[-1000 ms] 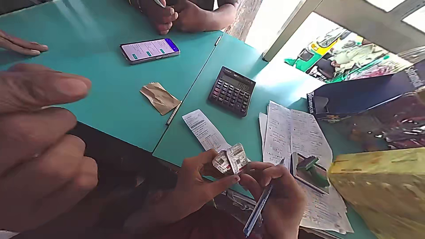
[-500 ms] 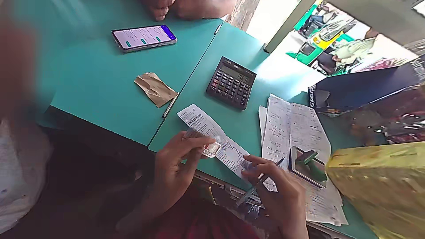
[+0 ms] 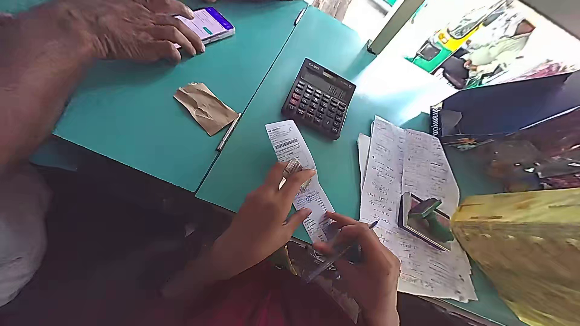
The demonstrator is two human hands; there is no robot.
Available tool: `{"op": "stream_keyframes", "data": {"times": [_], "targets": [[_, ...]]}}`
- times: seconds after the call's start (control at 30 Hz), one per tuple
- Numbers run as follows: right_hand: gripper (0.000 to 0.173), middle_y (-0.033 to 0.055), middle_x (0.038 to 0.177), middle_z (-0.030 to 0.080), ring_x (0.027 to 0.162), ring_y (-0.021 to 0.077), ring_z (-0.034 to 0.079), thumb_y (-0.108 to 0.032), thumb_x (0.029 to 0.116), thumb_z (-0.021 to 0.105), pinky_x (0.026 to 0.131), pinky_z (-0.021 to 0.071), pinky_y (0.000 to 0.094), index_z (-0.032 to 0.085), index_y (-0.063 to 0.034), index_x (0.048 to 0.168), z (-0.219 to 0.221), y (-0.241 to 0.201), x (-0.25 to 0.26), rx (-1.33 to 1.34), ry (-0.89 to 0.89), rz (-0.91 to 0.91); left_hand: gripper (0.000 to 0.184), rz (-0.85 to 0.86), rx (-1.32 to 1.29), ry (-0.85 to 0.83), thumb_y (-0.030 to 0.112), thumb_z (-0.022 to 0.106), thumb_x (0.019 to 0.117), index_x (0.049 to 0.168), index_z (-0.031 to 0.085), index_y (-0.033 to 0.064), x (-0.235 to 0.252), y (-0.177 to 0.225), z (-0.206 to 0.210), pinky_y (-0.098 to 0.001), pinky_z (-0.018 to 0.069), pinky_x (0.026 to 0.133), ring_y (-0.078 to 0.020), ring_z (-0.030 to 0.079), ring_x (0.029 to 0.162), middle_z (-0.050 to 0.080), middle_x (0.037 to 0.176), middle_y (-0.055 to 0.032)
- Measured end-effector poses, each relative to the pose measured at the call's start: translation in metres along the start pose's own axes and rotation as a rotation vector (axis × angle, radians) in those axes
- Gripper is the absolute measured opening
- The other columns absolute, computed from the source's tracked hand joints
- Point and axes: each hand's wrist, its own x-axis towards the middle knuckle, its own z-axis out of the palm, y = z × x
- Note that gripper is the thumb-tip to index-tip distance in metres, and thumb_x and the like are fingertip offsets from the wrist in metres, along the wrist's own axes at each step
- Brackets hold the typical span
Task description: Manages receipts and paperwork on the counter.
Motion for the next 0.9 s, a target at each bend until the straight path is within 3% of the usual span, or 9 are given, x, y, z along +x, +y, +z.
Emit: {"op": "stream_keyframes", "data": {"times": [0.1, 0.23, 0.37, 0.47, 0.63, 0.77, 0.9], "targets": [[0.029, 0.0069, 0.118, 0.071, 0.105, 0.0043, 0.069, -0.024, 0.0902, 0.079, 0.084, 0.0569, 0.0158, 0.056, -0.0075, 0.097, -0.007, 0.008, -0.002, 0.209, -0.02, 0.064, 0.06, -0.052, 0.078, -0.057, 0.028, 0.079, 0.084, 0.138, 0.061, 0.0078, 0.0, 0.0, 0.002, -0.037, 0.0572, 0.062, -0.0273, 0.068, 0.085, 0.056, 0.129, -0.0232], [0.018, 0.0023, 0.124, 0.069, 0.11, 0.0101, 0.07, -0.012, 0.0941, 0.071, 0.089, 0.0606, 0.0233, 0.054, -0.0121, 0.1, -0.015, 0.011, -0.003, 0.431, -0.014, 0.161, 0.062, -0.086, 0.092, -0.082, 0.029, 0.08, 0.0834, 0.139, 0.061, 0.0077, 0.0, 0.002, 0.001, -0.0379, 0.0569, 0.062, -0.0284, 0.068, 0.087, 0.054, 0.133, -0.0247], [0.009, -0.001, 0.121, 0.071, 0.109, 0.0129, 0.071, -0.023, 0.1008, 0.065, 0.089, 0.0608, 0.0253, 0.057, -0.02, 0.1, -0.02, 0.009, 0.001, 0.634, 0.033, 0.211, 0.061, -0.086, 0.095, -0.06, 0.031, 0.078, 0.0833, 0.138, 0.061, 0.0093, -0.001, 0.002, 0.001, -0.0346, 0.0558, 0.06, -0.0248, 0.067, 0.086, 0.056, 0.128, -0.021], [0.013, 0.003, 0.117, 0.073, 0.104, 0.0165, 0.073, -0.033, 0.1046, 0.058, 0.086, 0.0612, 0.0261, 0.062, -0.0204, 0.103, -0.027, 0.014, 0.004, 0.76, 0.062, 0.145, 0.062, -0.085, 0.106, -0.049, 0.033, 0.077, 0.0835, 0.139, 0.061, 0.0095, -0.001, 0.001, 0.001, -0.0333, 0.0554, 0.061, -0.024, 0.066, 0.088, 0.057, 0.125, -0.0198], [0.009, -0.0062, 0.121, 0.071, 0.113, 0.0096, 0.069, -0.031, 0.1038, 0.06, 0.092, 0.0589, 0.023, 0.06, -0.0222, 0.103, -0.045, 0.016, 0.015, 0.491, -0.031, -0.008, 0.065, -0.116, 0.13, -0.035, 0.037, 0.076, 0.0832, 0.14, 0.06, 0.011, -0.001, 0.003, 0.0, -0.0299, 0.0546, 0.061, -0.0207, 0.066, 0.089, 0.057, 0.126, -0.0192], [0.023, 0.0041, 0.124, 0.07, 0.126, 0.0113, 0.062, -0.031, 0.1026, 0.063, 0.104, 0.0514, 0.0246, 0.052, -0.0112, 0.098, -0.043, 0.024, 0.02, 0.256, -0.219, -0.195, 0.064, -0.129, 0.137, -0.03, 0.039, 0.076, 0.0842, 0.14, 0.059, 0.0118, -0.002, 0.003, -0.001, -0.0283, 0.0557, 0.067, -0.0193, 0.066, 0.096, 0.057, 0.127, -0.0182], [0.019, 0.0073, 0.115, 0.075, 0.121, 0.0171, 0.066, -0.028, 0.1044, 0.06, 0.104, 0.049, 0.0275, 0.06, -0.0113, 0.096, -0.033, 0.032, 0.018, 0.019, -0.286, -0.327, 0.072, -0.134, 0.129, -0.003, 0.039, 0.081, 0.0794, 0.141, 0.058, 0.0098, -0.002, 0.003, -0.002, -0.0259, 0.0554, 0.08, -0.0172, 0.062, 0.108, 0.055, 0.13, -0.018]]}}
